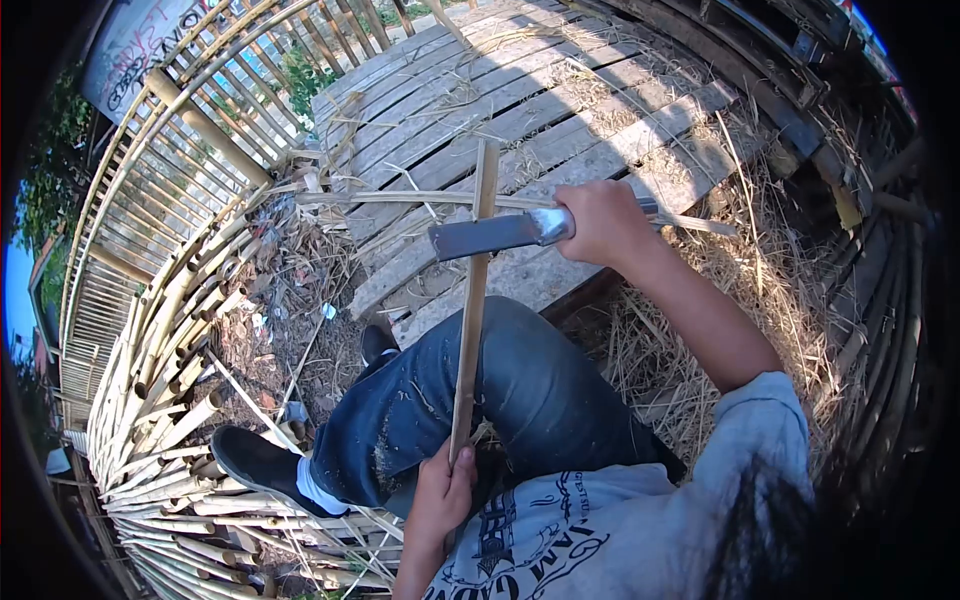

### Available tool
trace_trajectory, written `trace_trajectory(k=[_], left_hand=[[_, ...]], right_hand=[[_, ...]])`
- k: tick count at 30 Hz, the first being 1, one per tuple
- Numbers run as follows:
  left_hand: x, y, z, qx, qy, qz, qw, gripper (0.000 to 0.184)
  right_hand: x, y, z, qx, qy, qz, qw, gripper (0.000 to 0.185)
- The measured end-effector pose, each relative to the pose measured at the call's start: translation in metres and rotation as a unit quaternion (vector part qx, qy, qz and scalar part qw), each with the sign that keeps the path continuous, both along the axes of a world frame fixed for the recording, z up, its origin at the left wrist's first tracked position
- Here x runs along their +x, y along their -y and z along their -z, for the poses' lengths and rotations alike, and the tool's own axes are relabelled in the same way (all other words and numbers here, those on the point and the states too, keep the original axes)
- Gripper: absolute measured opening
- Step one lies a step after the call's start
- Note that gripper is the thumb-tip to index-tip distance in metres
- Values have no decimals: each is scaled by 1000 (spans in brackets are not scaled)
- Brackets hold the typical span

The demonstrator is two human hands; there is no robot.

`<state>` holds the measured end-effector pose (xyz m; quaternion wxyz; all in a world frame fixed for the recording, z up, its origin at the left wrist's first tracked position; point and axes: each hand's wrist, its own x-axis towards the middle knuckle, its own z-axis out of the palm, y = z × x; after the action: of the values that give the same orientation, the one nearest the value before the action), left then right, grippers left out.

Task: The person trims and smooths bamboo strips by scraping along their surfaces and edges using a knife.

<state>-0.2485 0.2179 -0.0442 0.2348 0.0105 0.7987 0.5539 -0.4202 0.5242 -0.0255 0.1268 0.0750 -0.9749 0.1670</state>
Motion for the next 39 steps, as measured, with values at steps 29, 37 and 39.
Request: trace_trajectory(k=[29,37,39], left_hand=[[51,13,-15,71,-56,-37,995,31],[73,30,-16,105,-21,-57,993,31],[74,38,-10,107,-17,-47,993,31]], right_hand=[[72,64,-31,-163,-34,-49,985,16],[95,83,-32,-168,-98,-56,979,19],[101,81,-37,-130,-96,-51,986,18]])
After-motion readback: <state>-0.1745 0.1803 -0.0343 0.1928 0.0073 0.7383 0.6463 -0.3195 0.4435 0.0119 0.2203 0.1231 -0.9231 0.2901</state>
